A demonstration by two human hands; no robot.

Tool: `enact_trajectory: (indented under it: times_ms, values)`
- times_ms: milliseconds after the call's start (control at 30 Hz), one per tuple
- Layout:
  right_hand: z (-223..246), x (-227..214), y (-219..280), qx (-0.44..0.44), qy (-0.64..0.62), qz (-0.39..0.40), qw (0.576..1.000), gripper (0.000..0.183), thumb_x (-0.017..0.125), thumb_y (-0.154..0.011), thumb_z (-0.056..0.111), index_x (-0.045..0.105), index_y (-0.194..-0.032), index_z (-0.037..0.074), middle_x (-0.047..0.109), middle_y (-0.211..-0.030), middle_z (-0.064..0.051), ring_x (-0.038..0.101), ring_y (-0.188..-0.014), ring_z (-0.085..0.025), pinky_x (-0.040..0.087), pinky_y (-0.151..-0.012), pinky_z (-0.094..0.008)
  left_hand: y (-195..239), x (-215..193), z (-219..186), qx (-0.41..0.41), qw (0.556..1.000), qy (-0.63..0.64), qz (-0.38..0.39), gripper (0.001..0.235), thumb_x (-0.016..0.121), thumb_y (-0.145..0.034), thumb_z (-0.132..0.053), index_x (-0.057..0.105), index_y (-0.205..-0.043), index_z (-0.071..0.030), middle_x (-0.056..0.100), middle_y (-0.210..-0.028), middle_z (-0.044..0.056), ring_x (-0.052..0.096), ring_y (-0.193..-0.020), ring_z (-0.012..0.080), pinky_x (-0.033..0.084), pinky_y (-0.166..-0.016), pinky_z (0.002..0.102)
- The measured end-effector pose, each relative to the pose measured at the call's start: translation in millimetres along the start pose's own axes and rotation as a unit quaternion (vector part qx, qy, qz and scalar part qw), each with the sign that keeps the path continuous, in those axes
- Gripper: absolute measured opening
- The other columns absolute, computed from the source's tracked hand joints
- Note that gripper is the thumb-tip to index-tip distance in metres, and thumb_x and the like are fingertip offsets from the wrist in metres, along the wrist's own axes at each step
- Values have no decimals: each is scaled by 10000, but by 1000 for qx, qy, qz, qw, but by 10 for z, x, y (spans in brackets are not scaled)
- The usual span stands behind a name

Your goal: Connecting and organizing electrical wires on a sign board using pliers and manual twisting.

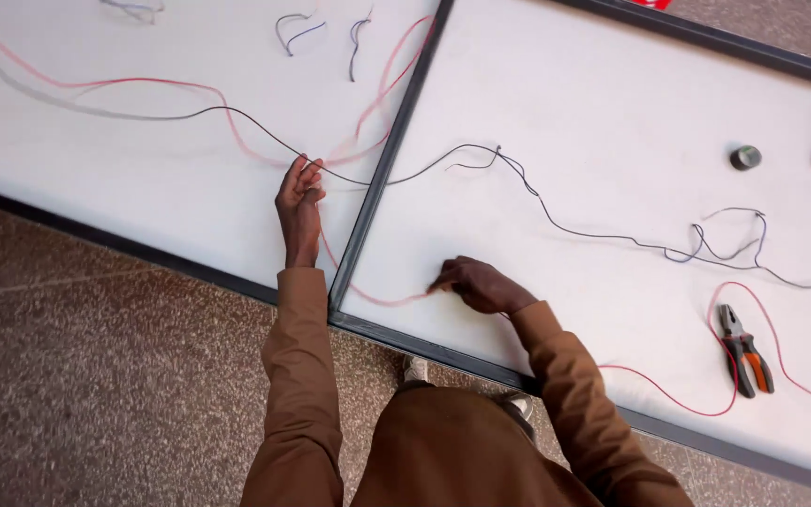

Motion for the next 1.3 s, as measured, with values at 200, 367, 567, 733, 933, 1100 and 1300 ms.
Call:
enact_trajectory:
  times_ms: [200, 367, 567, 733, 933, 1100, 1300]
  values:
    - [-317, 20, 414, 16, -98, 28, 995, 361, 569, -1073, 51, 889, -1164, 193, 790, -1115, -161, 720, -1159, -427, 531, -1084, -580, -301, 39, 398, -1, 975, -210, 65, 661, 641, -1067, -79, 563, -1708, -222, 569, -1736, 86, 595, -1428, 223, 466, -1253, 403]
    - [-290, -220, 539, -9, -195, -60, 979, 413, 526, -1020, -29, 871, -1223, 72, 789, -1097, -228, 733, -1069, -392, 561, -1008, -565, -217, 58, 420, 76, 891, -429, 131, 495, 778, -1043, -322, 669, -1497, -156, 776, -1337, 158, 710, -1299, 413, 523, -1149, 591]
    - [-553, -232, 584, 90, -250, -167, 950, 359, 555, -1092, -49, 854, -1282, 11, 736, -1093, -204, 667, -964, -268, 576, -892, -414, -233, -485, 600, -34, 833, -528, 161, 339, 578, -1159, -459, 726, -1458, -395, 852, -1035, 23, 828, -1036, 361, 605, -978, 575]
    - [-653, -208, 538, 116, -266, -181, 940, 323, 581, -1131, 12, 836, -1329, 14, 745, -1101, -200, 649, -884, -239, 571, -843, -417, -92, -1105, 487, -168, 851, -451, 211, 407, 606, -1138, -538, 862, -1027, -242, 740, -673, 56, 769, -596, 282, 593, -747, 432]
    - [-489, -270, 473, 85, -157, -160, 971, 315, 634, -1077, 1, 882, -1262, 61, 757, -1098, -259, 739, -1002, -405, 578, -934, -541, 103, -1156, -43, -84, 991, 69, 82, 455, 564, -1008, -29, 738, -1427, -61, 765, -1397, 88, 725, -1274, 198, 644, -1043, 343]
    - [-689, -306, 678, 107, -116, -219, 963, 299, 668, -1068, 48, 892, -1259, 102, 780, -1136, -233, 754, -1103, -412, 560, -1033, -553, -145, -1808, 740, -156, 790, 579, -127, 231, 718, -983, -128, 755, -1162, 13, 836, -1105, 132, 767, -936, 233, 620, -747, 264]
    - [-656, -246, 823, 194, 76, -210, 955, 385, 656, -1036, 86, 869, -1303, 262, 792, -1260, -89, 718, -1270, -362, 589, -1056, -543, -158, -1752, 683, -118, 845, 479, -207, 371, 859, -990, -457, 775, -969, -96, 827, -930, 100, 830, -881, 266, 669, -736, 259]
Point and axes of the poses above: each hand's wrist, its own y-axis away from the middle knuckle, its own x-axis out of the palm, z = x × y, the point moved 5 cm from there along -y, towards the middle knuckle
